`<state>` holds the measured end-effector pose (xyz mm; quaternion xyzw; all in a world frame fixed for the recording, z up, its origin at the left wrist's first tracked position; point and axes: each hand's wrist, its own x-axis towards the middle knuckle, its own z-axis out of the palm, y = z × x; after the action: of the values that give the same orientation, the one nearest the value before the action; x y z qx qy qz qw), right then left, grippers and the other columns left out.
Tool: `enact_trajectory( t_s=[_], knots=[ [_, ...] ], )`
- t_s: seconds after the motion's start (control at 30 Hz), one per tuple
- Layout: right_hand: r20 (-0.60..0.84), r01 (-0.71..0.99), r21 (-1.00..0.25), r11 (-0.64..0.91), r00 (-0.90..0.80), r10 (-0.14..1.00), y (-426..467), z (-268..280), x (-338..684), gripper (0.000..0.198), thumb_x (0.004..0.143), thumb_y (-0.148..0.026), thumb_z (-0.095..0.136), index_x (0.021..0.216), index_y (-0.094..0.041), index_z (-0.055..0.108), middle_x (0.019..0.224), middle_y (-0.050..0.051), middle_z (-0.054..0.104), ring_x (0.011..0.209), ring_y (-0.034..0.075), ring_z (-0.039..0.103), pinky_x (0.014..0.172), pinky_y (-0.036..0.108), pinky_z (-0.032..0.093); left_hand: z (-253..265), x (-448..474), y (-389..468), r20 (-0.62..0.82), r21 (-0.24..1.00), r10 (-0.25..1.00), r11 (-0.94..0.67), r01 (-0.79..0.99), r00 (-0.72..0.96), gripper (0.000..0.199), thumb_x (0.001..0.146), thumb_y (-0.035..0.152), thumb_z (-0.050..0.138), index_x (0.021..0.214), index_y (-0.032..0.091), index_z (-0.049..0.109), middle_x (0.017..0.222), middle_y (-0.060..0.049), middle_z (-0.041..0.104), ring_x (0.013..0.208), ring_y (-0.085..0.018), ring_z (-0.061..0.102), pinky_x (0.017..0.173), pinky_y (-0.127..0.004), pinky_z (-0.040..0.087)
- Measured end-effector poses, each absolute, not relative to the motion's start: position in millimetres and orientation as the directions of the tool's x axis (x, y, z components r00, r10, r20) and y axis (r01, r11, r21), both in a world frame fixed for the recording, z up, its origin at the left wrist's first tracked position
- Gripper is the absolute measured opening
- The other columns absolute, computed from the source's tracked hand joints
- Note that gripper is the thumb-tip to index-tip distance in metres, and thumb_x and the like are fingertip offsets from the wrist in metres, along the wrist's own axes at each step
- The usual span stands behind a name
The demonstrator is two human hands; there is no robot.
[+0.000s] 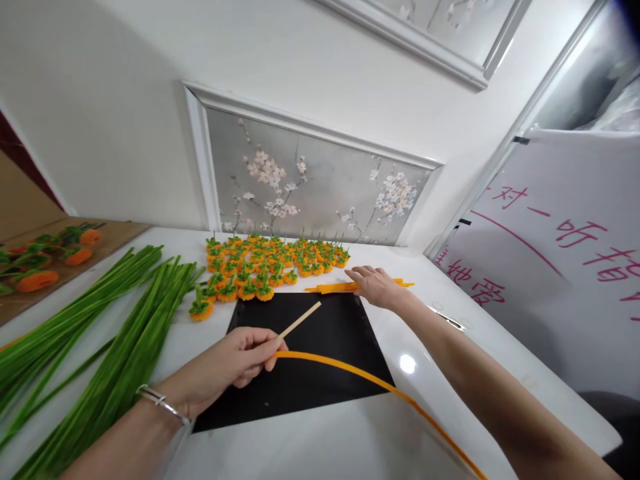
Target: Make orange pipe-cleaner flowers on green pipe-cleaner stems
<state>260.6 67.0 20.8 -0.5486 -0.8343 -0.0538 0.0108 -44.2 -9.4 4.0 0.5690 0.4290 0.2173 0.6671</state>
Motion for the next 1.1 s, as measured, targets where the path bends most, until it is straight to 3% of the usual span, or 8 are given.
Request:
enact_trajectory(
  t_s=[0.17, 0.27, 0.37, 0.47, 0.67, 0.83, 0.97, 1.1],
  knots=[
    [0.137, 0.885, -0.038, 0.465, -0.456, 0.879, -3.6, 43.0, 217.3, 0.028, 0.100, -0.033, 0.036, 0.102, -0.018, 0.058, 0.098, 0.007, 0.066, 0.088, 0.015, 0.062, 0.077, 0.025, 0.045, -1.8, -27.7, -15.2, -0.300, 0.953, 0.802, 0.273, 0.130, 0.516, 0.038, 0.080, 0.051, 0.061, 0.084, 0.014, 0.058, 0.070, 0.003, 0.047, 0.048, -0.005, 0.016, 0.045, -0.024, 0.008],
    [0.190, 0.849, -0.037, 0.527, -0.512, 0.838, -40.9, 35.2, 182.7, 0.025, 0.096, -0.039, 0.045, 0.094, -0.016, 0.057, 0.086, 0.007, 0.065, 0.078, 0.020, 0.064, 0.067, 0.029, 0.045, -1.9, -19.1, -17.4, -0.293, 0.956, 0.815, 0.268, 0.123, 0.500, 0.040, 0.075, 0.053, 0.065, 0.079, 0.014, 0.057, 0.066, 0.004, 0.045, 0.048, -0.005, 0.017, 0.044, -0.024, 0.008],
    [0.201, 0.851, -0.034, 0.524, -0.507, 0.838, -55.1, 17.1, 162.8, 0.010, 0.095, -0.026, 0.048, 0.096, -0.019, 0.055, 0.083, 0.004, 0.064, 0.070, 0.018, 0.062, 0.058, 0.027, 0.043, 0.5, -14.6, -18.1, -0.286, 0.958, 0.811, 0.250, 0.140, 0.511, 0.043, 0.072, 0.055, 0.067, 0.071, 0.014, 0.056, 0.060, 0.006, 0.038, 0.049, -0.006, 0.015, 0.044, -0.024, 0.008],
    [0.260, 0.842, -0.051, 0.536, -0.507, 0.821, -53.7, 1.0, 163.8, 0.017, 0.092, -0.011, 0.046, 0.100, -0.022, 0.057, 0.086, 0.001, 0.063, 0.077, 0.016, 0.059, 0.060, 0.025, 0.041, 1.6, -13.9, -19.3, -0.285, 0.959, 0.816, 0.241, 0.153, 0.502, 0.044, 0.073, 0.057, 0.064, 0.072, 0.014, 0.058, 0.061, 0.005, 0.041, 0.049, -0.006, 0.016, 0.045, -0.024, 0.008],
    [0.476, 0.758, -0.016, 0.652, -0.568, 0.672, -41.2, -7.7, 190.6, 0.025, 0.093, -0.012, 0.046, 0.098, -0.026, 0.066, 0.090, 0.002, 0.067, 0.078, 0.016, 0.053, 0.066, 0.030, 0.033, 3.3, -17.0, -25.1, -0.268, 0.963, 0.831, 0.214, 0.166, 0.488, 0.062, 0.083, 0.068, 0.038, 0.093, 0.014, 0.067, 0.070, -0.002, 0.053, 0.051, -0.009, 0.024, 0.047, -0.025, 0.009],
    [0.561, 0.635, 0.015, 0.773, -0.645, 0.519, -36.5, -3.0, 193.9, 0.036, 0.094, -0.008, 0.038, 0.097, -0.026, 0.068, 0.088, 0.002, 0.068, 0.072, 0.015, 0.051, 0.071, 0.033, 0.031, 10.7, -18.7, -30.4, -0.271, 0.915, 0.817, 0.054, 0.401, 0.510, 0.077, 0.087, 0.069, 0.020, 0.063, 0.014, 0.068, 0.049, 0.001, 0.038, 0.051, -0.012, 0.029, 0.049, -0.028, 0.022],
    [0.570, 0.600, -0.112, 0.792, -0.615, 0.546, -34.8, -8.8, 190.0, 0.034, 0.094, -0.008, 0.038, 0.096, -0.023, 0.068, 0.092, 0.004, 0.068, 0.077, 0.015, 0.057, 0.076, 0.033, 0.035, 9.1, -20.5, -32.8, -0.281, 0.875, 0.792, -0.020, 0.484, 0.542, 0.078, 0.089, 0.065, 0.017, 0.061, 0.013, 0.068, 0.049, 0.002, 0.035, 0.050, -0.013, 0.032, 0.053, -0.027, 0.028],
    [0.480, 0.544, -0.343, 0.766, -0.599, 0.641, -33.6, -16.3, 195.0, 0.031, 0.094, -0.012, 0.040, 0.094, -0.022, 0.069, 0.092, 0.005, 0.068, 0.081, 0.014, 0.062, 0.074, 0.029, 0.042, 4.2, -22.7, -32.0, -0.302, 0.866, 0.712, -0.073, 0.494, 0.634, 0.055, 0.088, 0.056, 0.038, 0.070, 0.014, 0.068, 0.054, 0.004, 0.036, 0.050, -0.011, 0.029, 0.049, -0.025, 0.023]
  ],
)
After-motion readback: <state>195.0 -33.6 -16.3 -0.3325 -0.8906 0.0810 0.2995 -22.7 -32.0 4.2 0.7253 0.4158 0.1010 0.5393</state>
